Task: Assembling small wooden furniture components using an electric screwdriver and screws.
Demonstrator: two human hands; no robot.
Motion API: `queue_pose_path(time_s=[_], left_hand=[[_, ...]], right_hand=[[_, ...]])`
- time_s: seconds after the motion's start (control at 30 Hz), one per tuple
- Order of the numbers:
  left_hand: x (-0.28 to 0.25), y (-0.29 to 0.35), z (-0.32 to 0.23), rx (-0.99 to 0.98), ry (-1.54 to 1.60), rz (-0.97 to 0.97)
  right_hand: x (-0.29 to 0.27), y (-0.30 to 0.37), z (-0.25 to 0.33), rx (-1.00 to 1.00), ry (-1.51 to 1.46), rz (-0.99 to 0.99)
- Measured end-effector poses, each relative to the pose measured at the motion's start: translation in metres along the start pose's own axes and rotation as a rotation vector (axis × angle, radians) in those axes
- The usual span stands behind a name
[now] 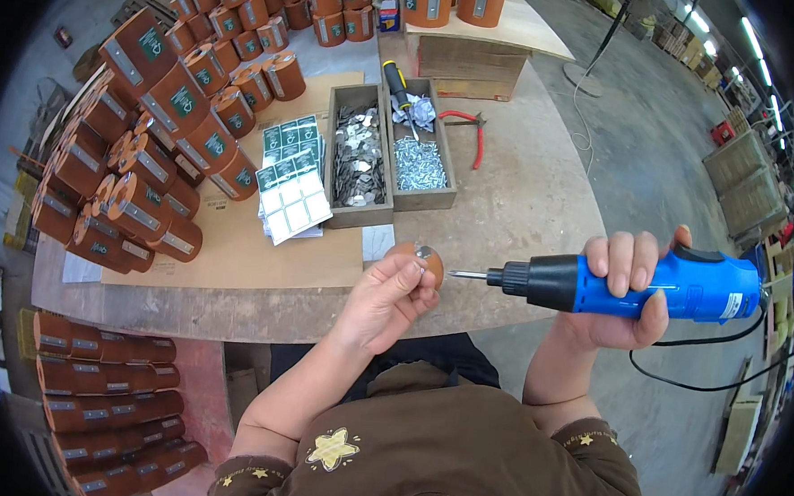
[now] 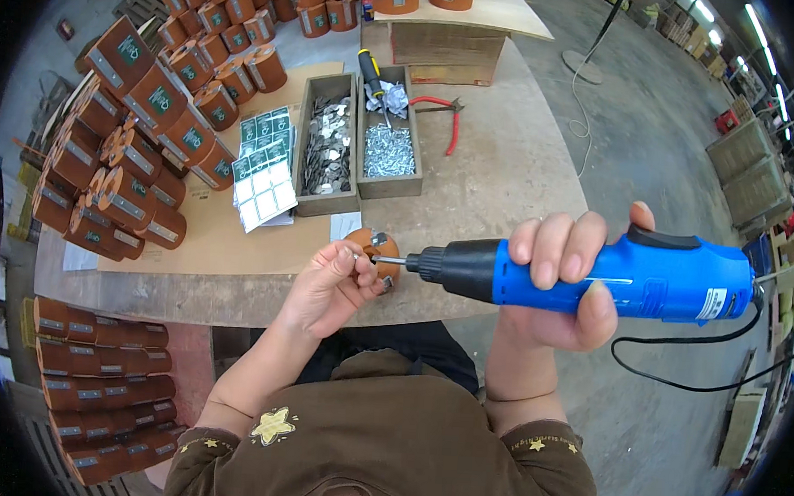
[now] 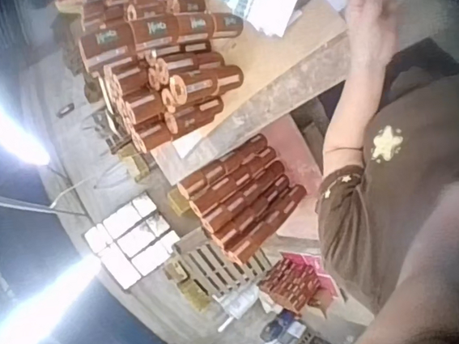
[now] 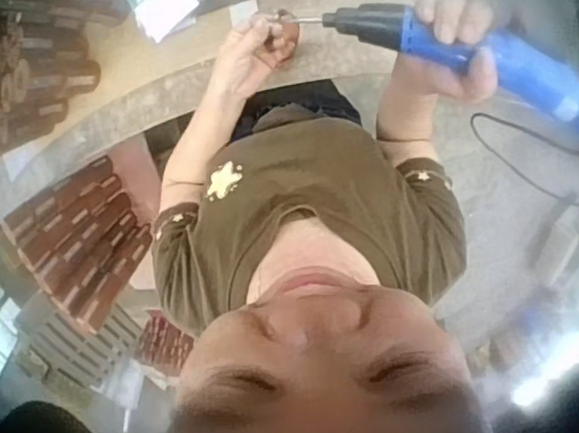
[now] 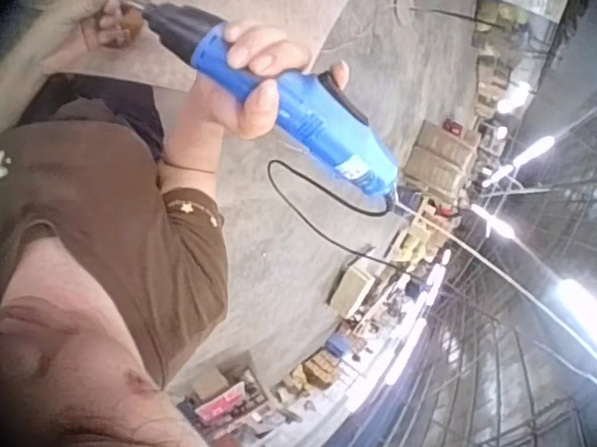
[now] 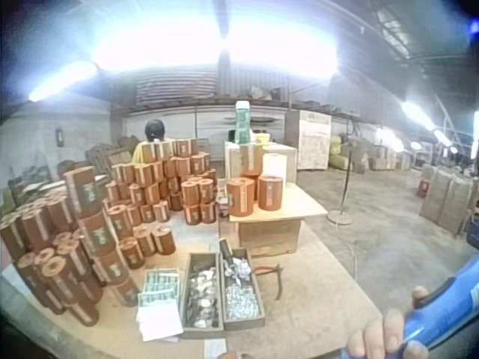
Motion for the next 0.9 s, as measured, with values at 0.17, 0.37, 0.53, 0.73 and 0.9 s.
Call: queue_pose_path(time_s=[0.17, 0.37, 0.53, 0.73, 0.9], left_hand=[[0.001, 0.009, 0.010, -0.066, 0.066, -0.002], [-0.001, 0.012, 0.012, -0.065, 0.043, -0.011], [-0.003, 0.017, 0.022, -0.152, -0.024, -0.082], [-0.004, 0.021, 0.024, -0.167, -0.254, -0.118], [0.007, 0.021, 0.023, -0.155, -0.166, -0.118]], right_hand=[[0.009, 0.009, -0.016, 0.060, 0.090, -0.003], [0.011, 0.015, -0.025, 0.091, 0.118, 0.013], [0.027, 0.018, -0.019, 0.091, 0.182, 0.161], [0.040, 0.014, -0.014, 0.105, 0.192, 0.379], [0.033, 0.016, -0.007, 0.037, 0.118, 0.332]])
Point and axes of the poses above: each hand's wrist, its own y-axis away from the middle knuckle, its own x-axis out of the palm, z = x × y, the point moved 9 cm from there along -y, towards the middle knuckle, and after that the axes turned 7 degrees about x, right-handed, at the moved point
